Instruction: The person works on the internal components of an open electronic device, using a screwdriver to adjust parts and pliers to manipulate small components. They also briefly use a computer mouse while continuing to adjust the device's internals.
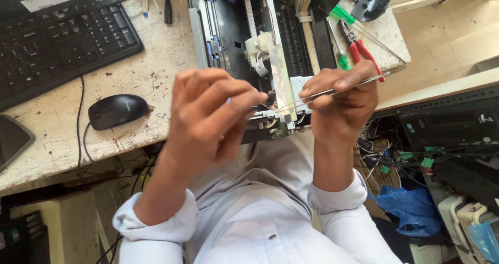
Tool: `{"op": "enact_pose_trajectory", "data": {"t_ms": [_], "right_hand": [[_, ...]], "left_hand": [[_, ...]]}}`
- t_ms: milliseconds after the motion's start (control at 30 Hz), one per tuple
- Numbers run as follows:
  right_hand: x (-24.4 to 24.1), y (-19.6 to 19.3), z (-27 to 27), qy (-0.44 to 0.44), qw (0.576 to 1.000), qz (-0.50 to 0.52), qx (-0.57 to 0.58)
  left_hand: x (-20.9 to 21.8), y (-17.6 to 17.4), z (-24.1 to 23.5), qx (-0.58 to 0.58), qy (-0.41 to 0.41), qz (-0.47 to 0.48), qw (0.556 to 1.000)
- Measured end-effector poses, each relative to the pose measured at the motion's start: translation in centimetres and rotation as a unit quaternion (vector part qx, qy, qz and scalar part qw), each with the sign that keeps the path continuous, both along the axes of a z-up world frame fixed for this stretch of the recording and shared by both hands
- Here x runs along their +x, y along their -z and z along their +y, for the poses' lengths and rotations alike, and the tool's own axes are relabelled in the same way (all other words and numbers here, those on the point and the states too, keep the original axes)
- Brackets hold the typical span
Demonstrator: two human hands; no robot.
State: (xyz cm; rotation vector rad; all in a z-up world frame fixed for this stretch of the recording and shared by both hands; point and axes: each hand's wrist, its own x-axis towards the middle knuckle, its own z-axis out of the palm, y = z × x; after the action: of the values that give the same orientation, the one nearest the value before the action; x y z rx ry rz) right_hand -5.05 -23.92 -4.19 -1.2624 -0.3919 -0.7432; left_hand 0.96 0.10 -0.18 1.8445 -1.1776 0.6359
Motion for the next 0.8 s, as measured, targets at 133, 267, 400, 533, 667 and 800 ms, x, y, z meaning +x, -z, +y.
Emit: {"op": "enact_pose_trajectory", "data": {"t_ms": [133, 267, 400, 533, 667, 800], "right_hand": [[0.1, -0.7, -2.8, 0.032, 0.999, 0.013, 0.016], [0.3, -1.4, -4.8, 0.062, 0.997, 0.024, -0.032], [1.0, -2.2, -5.2, 0.084, 0.991, 0.047, -0.091], [2.2, -3.1, -4.8, 0.050, 0.987, 0.080, -0.133], [2.6, -3.9, -3.6, 0.028, 0.977, 0.096, -0.186], [2.6, -3.9, -2.7, -0.001, 0.979, 0.107, -0.176]], "left_hand": [[5.3, -1.1, 0.2, 0.152, 0.033, -0.030, 0.987], [11.9, -2.7, -2.1, 0.222, 0.116, -0.051, 0.967], [14.6, -3.4, -5.5, 0.305, 0.151, 0.099, 0.935], [15.0, -3.1, -7.4, 0.369, 0.159, 0.162, 0.901], [14.0, -1.9, -8.0, 0.351, 0.158, 0.108, 0.917], [13.3, -0.5, -8.0, 0.328, 0.161, 0.072, 0.928]]}}
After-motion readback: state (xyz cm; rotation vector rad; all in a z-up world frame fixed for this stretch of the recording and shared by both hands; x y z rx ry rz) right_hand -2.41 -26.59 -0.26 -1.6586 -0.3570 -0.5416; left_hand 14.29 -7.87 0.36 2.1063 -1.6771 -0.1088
